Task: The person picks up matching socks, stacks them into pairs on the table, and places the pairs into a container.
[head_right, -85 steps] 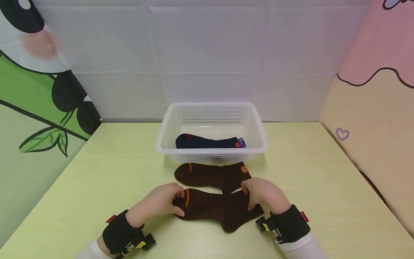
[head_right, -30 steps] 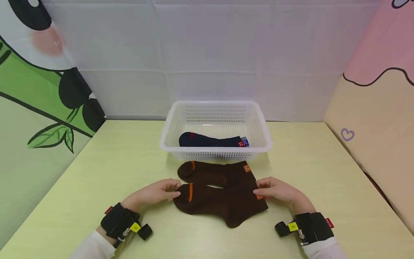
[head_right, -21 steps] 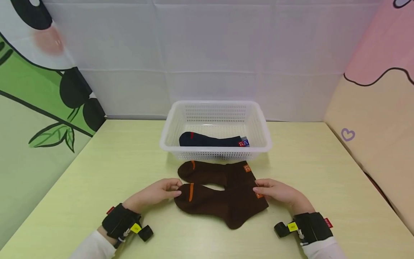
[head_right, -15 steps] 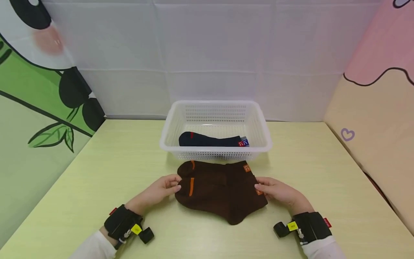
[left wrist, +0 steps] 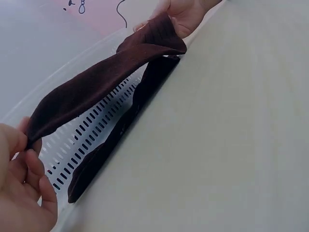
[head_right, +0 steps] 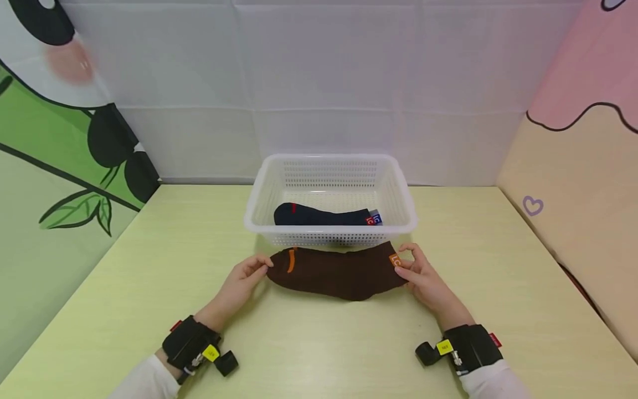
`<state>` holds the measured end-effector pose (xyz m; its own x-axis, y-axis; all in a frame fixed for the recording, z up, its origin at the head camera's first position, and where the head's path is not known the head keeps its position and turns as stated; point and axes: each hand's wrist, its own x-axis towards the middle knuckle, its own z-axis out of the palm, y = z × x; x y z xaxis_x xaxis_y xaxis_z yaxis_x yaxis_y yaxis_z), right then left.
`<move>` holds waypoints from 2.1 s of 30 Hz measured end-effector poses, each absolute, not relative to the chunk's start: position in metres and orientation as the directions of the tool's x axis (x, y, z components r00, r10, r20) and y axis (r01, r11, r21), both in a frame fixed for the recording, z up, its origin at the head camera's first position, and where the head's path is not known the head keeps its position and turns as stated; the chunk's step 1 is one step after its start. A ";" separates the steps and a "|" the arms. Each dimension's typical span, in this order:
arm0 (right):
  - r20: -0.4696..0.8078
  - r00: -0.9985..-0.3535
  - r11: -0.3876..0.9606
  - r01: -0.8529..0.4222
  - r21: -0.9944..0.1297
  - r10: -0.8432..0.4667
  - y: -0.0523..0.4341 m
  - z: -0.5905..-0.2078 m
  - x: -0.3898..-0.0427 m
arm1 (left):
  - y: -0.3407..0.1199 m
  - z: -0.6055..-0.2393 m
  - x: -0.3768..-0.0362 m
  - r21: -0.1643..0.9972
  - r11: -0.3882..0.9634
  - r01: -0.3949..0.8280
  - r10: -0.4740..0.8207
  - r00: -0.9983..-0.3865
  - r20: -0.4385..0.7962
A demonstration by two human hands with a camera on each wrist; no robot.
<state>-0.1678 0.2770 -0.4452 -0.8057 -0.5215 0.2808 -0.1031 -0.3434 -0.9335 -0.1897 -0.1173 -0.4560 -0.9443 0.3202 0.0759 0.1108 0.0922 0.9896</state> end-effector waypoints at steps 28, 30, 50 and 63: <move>0.190 -0.978 0.694 -0.199 -0.692 -0.091 0.241 -0.447 -0.179 | -0.090 -0.459 -0.208 0.818 0.557 0.145 0.077 -0.989 0.122; 0.197 -0.975 0.706 -0.212 -0.676 -0.104 0.239 -0.447 -0.179 | -0.089 -0.460 -0.209 0.812 0.565 0.148 0.077 -0.989 0.126; 0.189 -0.970 0.676 -0.241 -0.697 -0.151 0.235 -0.448 -0.181 | -0.090 -0.461 -0.208 0.831 0.549 0.088 -0.050 -0.989 0.138; 0.141 -0.990 0.729 -0.079 -0.680 0.025 0.232 -0.447 -0.184 | -0.089 -0.457 -0.202 0.777 0.629 0.019 -0.063 -0.995 0.075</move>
